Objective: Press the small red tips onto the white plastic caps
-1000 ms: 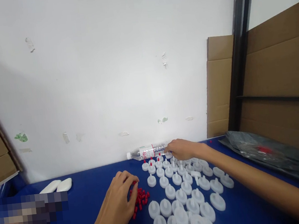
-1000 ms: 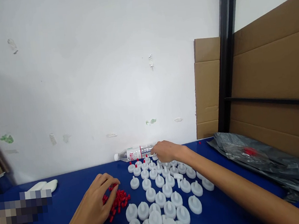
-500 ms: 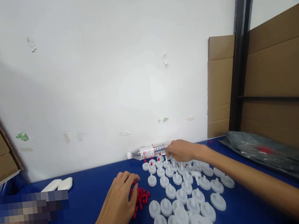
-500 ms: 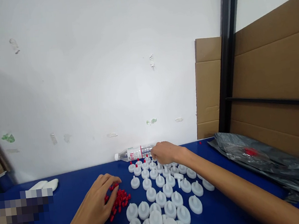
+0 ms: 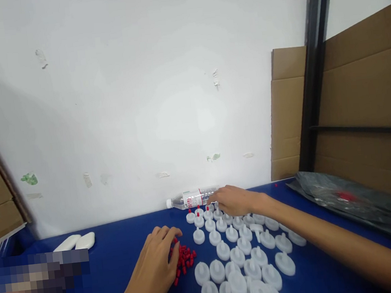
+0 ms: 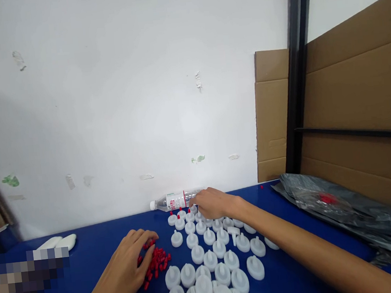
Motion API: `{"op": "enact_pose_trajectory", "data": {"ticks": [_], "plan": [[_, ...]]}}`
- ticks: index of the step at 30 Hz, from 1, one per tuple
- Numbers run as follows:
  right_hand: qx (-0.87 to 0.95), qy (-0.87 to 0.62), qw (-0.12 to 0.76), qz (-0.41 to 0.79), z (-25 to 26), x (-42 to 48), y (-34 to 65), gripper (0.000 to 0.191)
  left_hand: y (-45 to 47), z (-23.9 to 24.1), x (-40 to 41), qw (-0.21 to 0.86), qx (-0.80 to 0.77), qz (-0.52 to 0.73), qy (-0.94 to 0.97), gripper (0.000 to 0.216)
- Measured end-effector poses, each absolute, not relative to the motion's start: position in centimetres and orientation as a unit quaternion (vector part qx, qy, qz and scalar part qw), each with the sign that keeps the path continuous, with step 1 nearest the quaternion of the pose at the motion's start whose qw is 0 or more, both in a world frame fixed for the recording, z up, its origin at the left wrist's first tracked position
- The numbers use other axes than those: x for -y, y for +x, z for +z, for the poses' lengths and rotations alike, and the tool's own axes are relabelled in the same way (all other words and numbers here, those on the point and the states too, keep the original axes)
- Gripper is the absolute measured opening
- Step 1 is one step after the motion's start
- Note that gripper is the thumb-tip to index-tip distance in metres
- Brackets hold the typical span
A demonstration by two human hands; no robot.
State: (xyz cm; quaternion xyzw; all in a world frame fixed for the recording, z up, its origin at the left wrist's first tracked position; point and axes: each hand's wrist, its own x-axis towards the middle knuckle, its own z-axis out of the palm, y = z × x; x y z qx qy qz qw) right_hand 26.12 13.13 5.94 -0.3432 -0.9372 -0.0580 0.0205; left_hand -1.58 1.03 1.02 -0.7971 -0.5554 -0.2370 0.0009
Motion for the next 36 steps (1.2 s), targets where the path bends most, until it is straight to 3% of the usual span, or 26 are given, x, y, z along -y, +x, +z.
{"op": "enact_pose_trajectory", "data": {"ticks": [9, 20, 24, 29, 33, 36], "plan": [[0.937, -0.339, 0.029, -0.079, 5.9, -12.6, 25.7, 0.031, -1.5, 0.9, -0.9, 0.009, 0.550, -0.227, -0.804, 0.026], [0.887, -0.402, 0.188, -0.127, 8.3, -10.9, 25.0, 0.028, -1.3, 1.6, -0.6, 0.021, 0.561, -0.267, -0.783, 0.030], [0.894, -0.374, 0.224, -0.105, 8.4, -10.4, 24.6, 0.018, -1.2, 2.2, -0.5, 0.030, 0.570, -0.296, -0.766, 0.035], [0.933, -0.276, 0.217, -0.079, 8.3, -8.6, 23.7, 0.015, -0.9, 2.2, -0.1, 0.052, 0.539, -0.322, -0.777, 0.037], [0.966, -0.176, 0.174, -0.079, 8.5, -6.1, 22.4, 0.022, -0.2, 2.2, 0.6, 0.040, 0.501, -0.336, -0.796, 0.021], [0.974, -0.133, 0.159, -0.094, 8.5, -4.7, 21.6, 0.022, 0.1, 2.3, 0.9, 0.034, 0.474, -0.331, -0.815, 0.021]]}}
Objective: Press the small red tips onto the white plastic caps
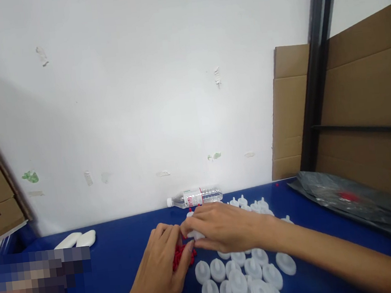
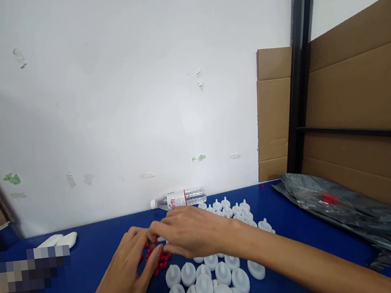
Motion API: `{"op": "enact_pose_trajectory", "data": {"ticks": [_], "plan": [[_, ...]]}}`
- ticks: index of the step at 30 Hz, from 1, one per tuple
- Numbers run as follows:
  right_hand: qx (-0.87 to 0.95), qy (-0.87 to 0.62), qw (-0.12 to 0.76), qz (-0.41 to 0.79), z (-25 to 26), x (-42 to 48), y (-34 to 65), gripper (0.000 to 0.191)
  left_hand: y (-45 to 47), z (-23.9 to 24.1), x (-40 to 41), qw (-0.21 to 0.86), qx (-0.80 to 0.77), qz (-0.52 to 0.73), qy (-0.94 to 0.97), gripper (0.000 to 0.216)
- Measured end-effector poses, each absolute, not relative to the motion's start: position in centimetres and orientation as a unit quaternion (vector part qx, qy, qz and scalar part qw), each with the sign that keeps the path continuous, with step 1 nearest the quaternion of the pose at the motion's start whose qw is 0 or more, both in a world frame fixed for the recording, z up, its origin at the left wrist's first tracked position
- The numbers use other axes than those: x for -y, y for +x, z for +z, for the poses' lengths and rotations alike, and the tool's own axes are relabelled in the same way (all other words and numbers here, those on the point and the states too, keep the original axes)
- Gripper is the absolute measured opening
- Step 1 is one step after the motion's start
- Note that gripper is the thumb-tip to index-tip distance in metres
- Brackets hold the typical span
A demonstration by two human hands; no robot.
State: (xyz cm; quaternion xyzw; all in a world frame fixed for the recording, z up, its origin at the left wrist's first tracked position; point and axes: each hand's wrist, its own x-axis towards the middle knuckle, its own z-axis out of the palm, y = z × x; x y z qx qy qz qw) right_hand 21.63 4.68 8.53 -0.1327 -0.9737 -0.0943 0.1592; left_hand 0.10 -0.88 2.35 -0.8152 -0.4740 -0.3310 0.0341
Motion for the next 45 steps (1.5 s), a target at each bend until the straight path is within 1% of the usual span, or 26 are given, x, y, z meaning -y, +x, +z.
{"op": "enact_pose_trajectory", "data": {"ticks": [3, 5, 8, 12, 18, 23, 25, 28, 31, 34, 37, 41, 45], "plan": [[0.973, -0.116, 0.158, -0.121, 8.4, -4.1, 21.4, 0.019, 0.1, 2.6, 1.1, 0.020, 0.441, -0.327, -0.836, 0.030], [0.972, -0.101, 0.159, -0.142, 8.3, -4.2, 21.4, 0.018, -0.1, 2.8, 1.2, -0.009, 0.427, -0.326, -0.843, 0.036], [0.967, -0.065, 0.161, -0.185, 8.0, -4.4, 21.4, 0.004, -0.2, 2.8, 1.3, -0.082, 0.441, -0.341, -0.826, 0.040], [0.950, -0.034, 0.180, -0.251, 7.7, -4.4, 21.1, 0.023, 0.0, 2.5, 1.0, -0.152, 0.468, -0.385, -0.781, 0.046], [0.932, -0.031, 0.213, -0.291, 7.6, -4.1, 20.6, 0.028, 0.4, 2.5, 0.3, -0.229, 0.490, -0.430, -0.723, 0.056], [0.933, -0.075, 0.227, -0.269, 8.2, -6.5, 22.1, 0.029, -0.1, 2.9, 0.2, -0.327, 0.462, -0.457, -0.686, 0.055], [0.930, -0.128, 0.241, -0.245, 8.2, -8.4, 23.1, 0.027, -0.4, 2.9, 0.0, -0.326, 0.469, -0.467, -0.675, 0.053], [0.920, -0.222, 0.253, -0.203, 7.8, -11.0, 24.5, 0.018, -0.9, 2.6, -0.4, -0.284, 0.488, -0.468, -0.680, 0.053], [0.920, -0.269, 0.235, -0.161, 7.0, -12.7, 25.4, 0.013, -1.3, 2.2, -1.0, -0.233, 0.526, -0.433, -0.693, 0.051], [0.930, -0.280, 0.200, -0.130, 6.3, -13.5, 26.0, 0.018, -1.4, 2.0, -1.2, -0.196, 0.563, -0.389, -0.702, 0.049], [0.942, -0.275, 0.159, -0.105, 5.8, -13.9, 26.2, 0.024, -1.4, 1.9, -1.1, -0.176, 0.577, -0.372, -0.706, 0.047], [0.953, -0.265, 0.118, -0.087, 5.3, -14.1, 26.2, 0.023, -1.1, 1.9, -1.0, -0.152, 0.581, -0.361, -0.714, 0.042], [0.957, -0.262, 0.097, -0.078, 5.2, -14.1, 26.1, 0.023, -1.1, 1.7, -1.1, -0.135, 0.577, -0.355, -0.723, 0.037]]}}
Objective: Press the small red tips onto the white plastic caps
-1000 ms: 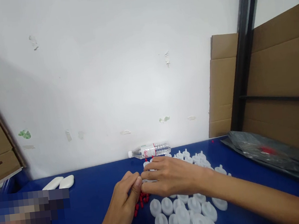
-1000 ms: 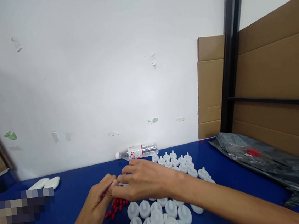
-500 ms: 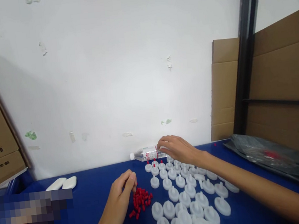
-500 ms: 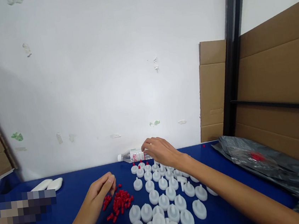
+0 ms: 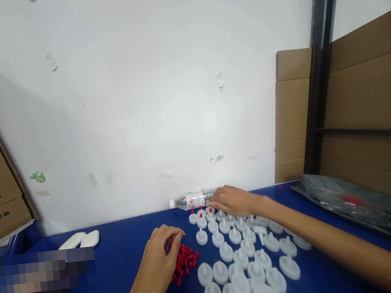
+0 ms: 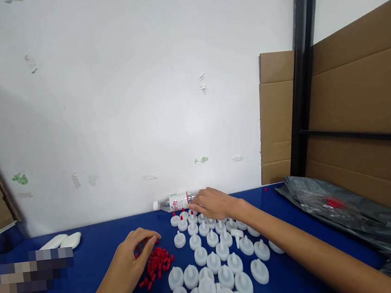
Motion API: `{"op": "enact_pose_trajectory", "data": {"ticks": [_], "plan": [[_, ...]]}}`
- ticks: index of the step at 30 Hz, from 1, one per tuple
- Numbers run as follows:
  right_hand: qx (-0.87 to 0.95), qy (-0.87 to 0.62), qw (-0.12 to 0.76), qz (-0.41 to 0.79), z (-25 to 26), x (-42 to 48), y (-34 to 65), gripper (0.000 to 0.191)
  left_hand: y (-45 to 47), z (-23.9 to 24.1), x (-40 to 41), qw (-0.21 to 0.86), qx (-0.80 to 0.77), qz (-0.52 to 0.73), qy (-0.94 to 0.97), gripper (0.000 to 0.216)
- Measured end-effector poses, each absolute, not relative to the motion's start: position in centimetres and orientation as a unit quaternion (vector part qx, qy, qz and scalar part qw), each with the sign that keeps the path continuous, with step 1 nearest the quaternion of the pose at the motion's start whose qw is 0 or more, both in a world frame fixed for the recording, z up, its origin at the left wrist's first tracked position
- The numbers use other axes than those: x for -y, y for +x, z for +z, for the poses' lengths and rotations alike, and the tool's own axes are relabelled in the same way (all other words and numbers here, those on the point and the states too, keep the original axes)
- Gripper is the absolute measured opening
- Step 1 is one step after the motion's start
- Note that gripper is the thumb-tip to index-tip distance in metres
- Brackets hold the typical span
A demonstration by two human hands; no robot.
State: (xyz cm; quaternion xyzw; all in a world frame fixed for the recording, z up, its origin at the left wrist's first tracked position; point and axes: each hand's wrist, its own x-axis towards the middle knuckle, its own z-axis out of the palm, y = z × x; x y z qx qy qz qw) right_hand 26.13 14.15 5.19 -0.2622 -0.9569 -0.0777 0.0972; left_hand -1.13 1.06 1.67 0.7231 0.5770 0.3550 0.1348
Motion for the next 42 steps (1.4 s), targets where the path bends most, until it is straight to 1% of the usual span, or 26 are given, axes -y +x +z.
{"op": "enact_pose_trajectory", "data": {"ticks": [11, 20, 27, 34, 42], "plan": [[0.958, -0.270, 0.073, -0.065, 5.2, -14.1, 26.2, 0.023, -1.5, 0.7, -1.4, 0.100, -0.546, 0.350, 0.754, 0.032], [0.948, -0.305, 0.056, -0.073, 5.1, -14.2, 26.2, 0.024, -1.6, 0.5, -1.4, 0.085, -0.547, 0.326, 0.767, 0.032], [0.946, -0.310, 0.073, -0.065, 5.2, -14.5, 26.4, 0.026, -1.6, 0.2, -1.5, 0.076, -0.552, 0.316, 0.768, 0.030], [0.954, -0.279, 0.093, -0.050, 5.6, -13.9, 26.2, 0.026, -1.4, 0.7, -1.4, 0.063, -0.574, 0.267, 0.772, 0.027], [0.949, -0.286, 0.113, -0.064, 4.1, -13.9, 24.9, 0.024, -1.2, 0.9, -1.0, 0.050, -0.579, 0.233, 0.780, 0.028]]}}
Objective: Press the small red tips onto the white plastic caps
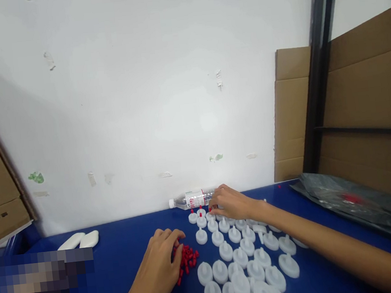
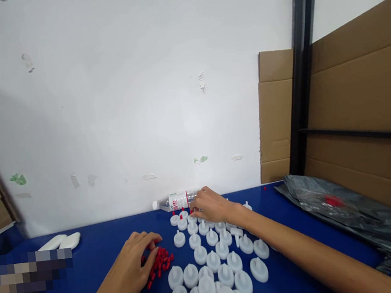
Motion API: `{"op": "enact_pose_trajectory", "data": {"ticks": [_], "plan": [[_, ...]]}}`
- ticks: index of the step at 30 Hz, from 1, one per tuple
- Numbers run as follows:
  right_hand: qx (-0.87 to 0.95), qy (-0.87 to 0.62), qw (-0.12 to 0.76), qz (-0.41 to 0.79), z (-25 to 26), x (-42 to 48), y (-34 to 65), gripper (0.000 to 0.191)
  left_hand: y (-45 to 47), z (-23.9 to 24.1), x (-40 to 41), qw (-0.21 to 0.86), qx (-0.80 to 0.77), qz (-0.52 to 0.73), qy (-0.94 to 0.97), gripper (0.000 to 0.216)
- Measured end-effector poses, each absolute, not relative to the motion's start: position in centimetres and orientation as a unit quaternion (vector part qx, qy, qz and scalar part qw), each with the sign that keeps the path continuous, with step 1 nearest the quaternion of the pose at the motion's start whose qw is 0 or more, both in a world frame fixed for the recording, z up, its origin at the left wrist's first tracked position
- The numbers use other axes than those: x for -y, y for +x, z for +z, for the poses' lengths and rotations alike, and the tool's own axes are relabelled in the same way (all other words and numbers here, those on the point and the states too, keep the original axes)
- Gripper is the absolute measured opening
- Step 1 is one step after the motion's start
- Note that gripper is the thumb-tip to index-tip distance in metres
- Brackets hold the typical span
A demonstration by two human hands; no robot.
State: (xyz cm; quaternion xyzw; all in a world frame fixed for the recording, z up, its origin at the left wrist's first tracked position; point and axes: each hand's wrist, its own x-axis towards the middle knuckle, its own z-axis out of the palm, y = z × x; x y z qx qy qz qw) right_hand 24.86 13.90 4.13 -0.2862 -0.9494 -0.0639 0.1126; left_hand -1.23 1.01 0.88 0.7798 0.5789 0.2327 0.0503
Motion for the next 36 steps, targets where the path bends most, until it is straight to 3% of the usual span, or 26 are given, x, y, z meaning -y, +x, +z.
{"op": "enact_pose_trajectory", "data": {"ticks": [11, 20, 24, 29, 36], "plan": [[0.943, -0.268, 0.182, -0.077, 6.4, -10.8, 24.0, 0.017, -0.9, 2.1, -0.2, 0.029, -0.543, 0.321, 0.775, 0.032], [0.971, -0.146, 0.159, -0.097, 7.1, -5.6, 21.3, 0.008, 0.4, 1.6, 0.8, -0.006, -0.500, 0.312, 0.808, 0.028], [0.972, -0.132, 0.165, -0.103, 7.4, -4.9, 21.3, 0.010, 0.4, 1.7, 0.8, 0.001, -0.482, 0.319, 0.816, 0.033], [0.972, -0.134, 0.162, -0.100, 7.7, -5.2, 21.6, 0.029, 0.2, 2.1, 1.0, 0.000, -0.489, 0.323, 0.810, 0.030], [0.971, -0.128, 0.167, -0.114, 7.5, -5.5, 21.5, 0.020, 0.0, 2.2, 0.7, -0.003, -0.486, 0.302, 0.820, 0.037]]}}
